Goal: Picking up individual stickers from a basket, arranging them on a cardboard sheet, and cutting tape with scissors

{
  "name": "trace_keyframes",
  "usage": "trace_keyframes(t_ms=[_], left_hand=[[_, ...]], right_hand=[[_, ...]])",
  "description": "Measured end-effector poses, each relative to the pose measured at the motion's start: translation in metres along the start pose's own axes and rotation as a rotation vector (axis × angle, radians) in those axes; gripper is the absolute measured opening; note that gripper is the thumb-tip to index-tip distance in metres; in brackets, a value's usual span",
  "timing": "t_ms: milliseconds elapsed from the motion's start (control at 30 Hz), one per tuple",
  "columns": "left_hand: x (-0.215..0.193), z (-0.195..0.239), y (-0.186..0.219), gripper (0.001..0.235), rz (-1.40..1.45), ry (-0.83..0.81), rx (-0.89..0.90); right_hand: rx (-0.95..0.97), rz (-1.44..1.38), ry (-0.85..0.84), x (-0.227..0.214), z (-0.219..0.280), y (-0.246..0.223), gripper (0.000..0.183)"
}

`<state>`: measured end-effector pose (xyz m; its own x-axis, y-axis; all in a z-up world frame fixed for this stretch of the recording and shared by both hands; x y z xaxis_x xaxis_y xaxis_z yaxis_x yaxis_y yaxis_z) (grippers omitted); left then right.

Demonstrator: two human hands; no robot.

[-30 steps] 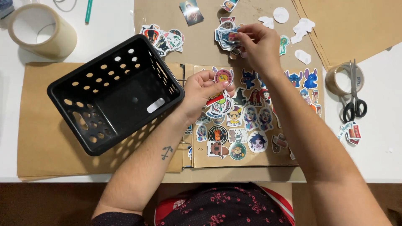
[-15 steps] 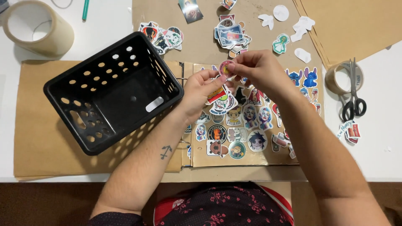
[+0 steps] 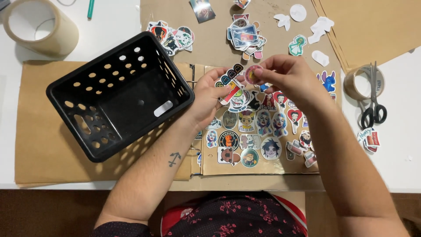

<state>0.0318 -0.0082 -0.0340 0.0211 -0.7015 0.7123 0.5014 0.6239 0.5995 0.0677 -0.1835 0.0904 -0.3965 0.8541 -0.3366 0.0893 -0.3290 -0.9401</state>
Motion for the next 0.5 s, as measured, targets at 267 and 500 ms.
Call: trace_keyframes(t_ms=[267,500], left_hand=[[0.042,0.028,0.023,0.043,-0.110,-0.069,0.195],[0.054,0.010,0.031,0.037,-0.219,0.130,0.204]], right_hand=[[0.002,-0.267,0.154,0.023,0.024,0.022,0.024],[-0.132,-0.265,0.123,0.002,-0.014,0.022,0.036]])
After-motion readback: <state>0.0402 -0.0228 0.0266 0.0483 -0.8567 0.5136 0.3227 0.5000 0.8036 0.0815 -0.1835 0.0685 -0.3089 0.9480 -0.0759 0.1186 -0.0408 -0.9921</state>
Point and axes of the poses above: each hand's wrist, its own z-axis away from the middle knuckle, its own x-axis out of the palm, y = z × x, the point moved 2 cm from there along -z, towards the middle knuckle, and after that the axes turned 15 degrees about -x, right-handed, at the moved point
